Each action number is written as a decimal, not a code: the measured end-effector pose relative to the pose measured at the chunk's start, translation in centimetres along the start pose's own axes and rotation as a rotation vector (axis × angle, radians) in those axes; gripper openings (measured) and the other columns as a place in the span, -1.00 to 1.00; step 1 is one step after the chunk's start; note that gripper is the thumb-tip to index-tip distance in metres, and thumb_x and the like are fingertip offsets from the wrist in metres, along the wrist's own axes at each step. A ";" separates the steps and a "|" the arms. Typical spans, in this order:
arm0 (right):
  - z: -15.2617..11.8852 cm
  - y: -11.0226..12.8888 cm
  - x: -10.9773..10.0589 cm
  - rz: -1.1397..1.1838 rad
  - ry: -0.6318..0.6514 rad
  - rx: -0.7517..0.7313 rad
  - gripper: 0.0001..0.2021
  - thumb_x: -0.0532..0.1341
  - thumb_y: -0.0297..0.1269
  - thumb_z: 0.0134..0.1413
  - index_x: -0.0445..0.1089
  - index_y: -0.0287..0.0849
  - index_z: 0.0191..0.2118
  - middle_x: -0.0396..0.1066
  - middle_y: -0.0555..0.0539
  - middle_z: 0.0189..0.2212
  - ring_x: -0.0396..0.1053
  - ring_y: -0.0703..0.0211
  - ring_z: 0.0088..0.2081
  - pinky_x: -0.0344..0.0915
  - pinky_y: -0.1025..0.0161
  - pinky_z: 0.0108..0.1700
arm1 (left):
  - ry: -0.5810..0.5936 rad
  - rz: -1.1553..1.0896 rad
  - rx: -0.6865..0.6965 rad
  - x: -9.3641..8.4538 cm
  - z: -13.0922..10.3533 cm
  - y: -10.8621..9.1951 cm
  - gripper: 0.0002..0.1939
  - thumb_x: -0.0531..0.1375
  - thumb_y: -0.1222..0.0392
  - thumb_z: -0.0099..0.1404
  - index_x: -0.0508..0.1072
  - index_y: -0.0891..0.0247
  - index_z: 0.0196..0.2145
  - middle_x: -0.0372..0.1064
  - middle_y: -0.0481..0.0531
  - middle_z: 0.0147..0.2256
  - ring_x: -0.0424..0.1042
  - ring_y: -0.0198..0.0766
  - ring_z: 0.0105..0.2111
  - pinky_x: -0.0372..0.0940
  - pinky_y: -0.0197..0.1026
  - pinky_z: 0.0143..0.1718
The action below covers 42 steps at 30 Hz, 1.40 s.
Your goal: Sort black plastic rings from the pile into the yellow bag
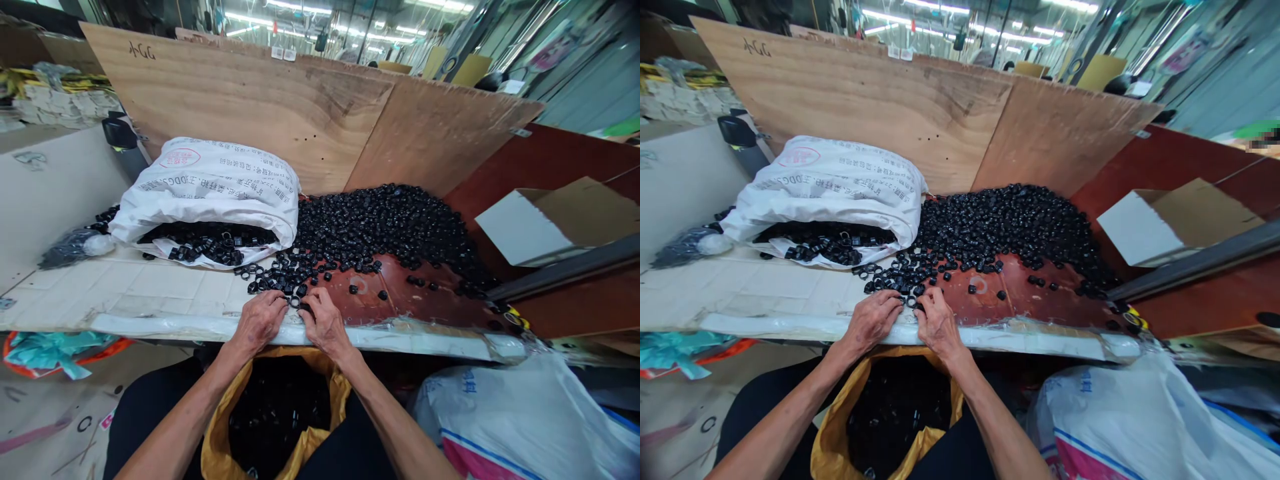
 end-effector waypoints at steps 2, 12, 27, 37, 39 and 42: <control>-0.2 0.1 -0.1 0.012 -0.024 -0.013 -0.84 0.10 -0.42 0.25 0.38 -0.19 -0.11 0.27 -0.18 -0.13 0.39 0.05 -0.12 0.42 0.14 -0.05 | -0.018 -0.073 -0.010 -0.3 0.0 0.0 -0.88 0.09 0.28 0.47 0.43 0.23 -0.17 0.50 0.10 -0.12 0.51 -0.14 -0.14 0.41 -0.11 -0.12; -0.5 -0.9 -1.6 0.262 -0.206 0.118 -0.79 0.15 -0.25 0.31 0.45 -0.16 -0.04 0.41 -0.18 -0.16 0.46 0.08 -0.20 0.49 0.16 -0.19 | -0.078 -0.509 -0.162 -0.8 0.0 1.5 -0.83 0.19 0.32 0.36 0.43 0.22 -0.09 0.43 0.08 -0.13 0.49 -0.27 -0.28 0.45 -0.21 -0.22; 0.5 2.2 0.3 0.495 -0.209 0.165 -0.86 0.23 -0.28 0.27 0.53 -0.13 -0.14 0.51 -0.13 -0.17 0.48 0.07 -0.12 0.45 0.15 -0.07 | -0.028 -0.772 -0.323 0.1 -0.4 2.4 -0.75 0.26 0.30 0.26 0.39 0.19 -0.09 0.46 -0.01 -0.17 0.56 -0.23 -0.19 0.53 -0.10 -0.05; -0.5 1.1 1.6 0.495 -0.239 0.278 -0.81 0.24 -0.26 0.25 0.52 -0.13 -0.07 0.55 -0.13 -0.15 0.52 0.09 -0.20 0.49 0.15 -0.13 | -0.103 -0.690 -0.136 -1.5 0.0 1.6 -0.81 0.24 0.32 0.32 0.47 0.21 -0.10 0.50 0.11 -0.13 0.52 -0.18 -0.12 0.45 -0.10 -0.05; -0.5 1.4 1.6 0.487 -0.239 0.268 -0.81 0.22 -0.26 0.26 0.51 -0.13 -0.07 0.55 -0.12 -0.15 0.52 0.08 -0.18 0.48 0.16 -0.12 | -0.102 -0.709 -0.116 -1.3 -0.1 1.6 -0.80 0.24 0.32 0.34 0.48 0.21 -0.08 0.50 0.12 -0.10 0.52 -0.18 -0.08 0.44 -0.09 -0.02; -0.3 1.8 1.3 0.449 -0.234 0.250 -0.82 0.21 -0.27 0.26 0.50 -0.13 -0.08 0.54 -0.12 -0.16 0.51 0.08 -0.18 0.47 0.16 -0.12 | -0.091 -0.709 -0.133 -1.1 -0.2 1.8 -0.80 0.25 0.29 0.36 0.50 0.19 -0.06 0.53 0.11 -0.09 0.53 -0.19 -0.08 0.45 -0.11 -0.02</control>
Point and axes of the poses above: each hand's wrist, its own z-axis towards the middle knuckle, its own x-axis out of the palm, y = z × x, the point moved 6 cm from there along z, towards the middle knuckle
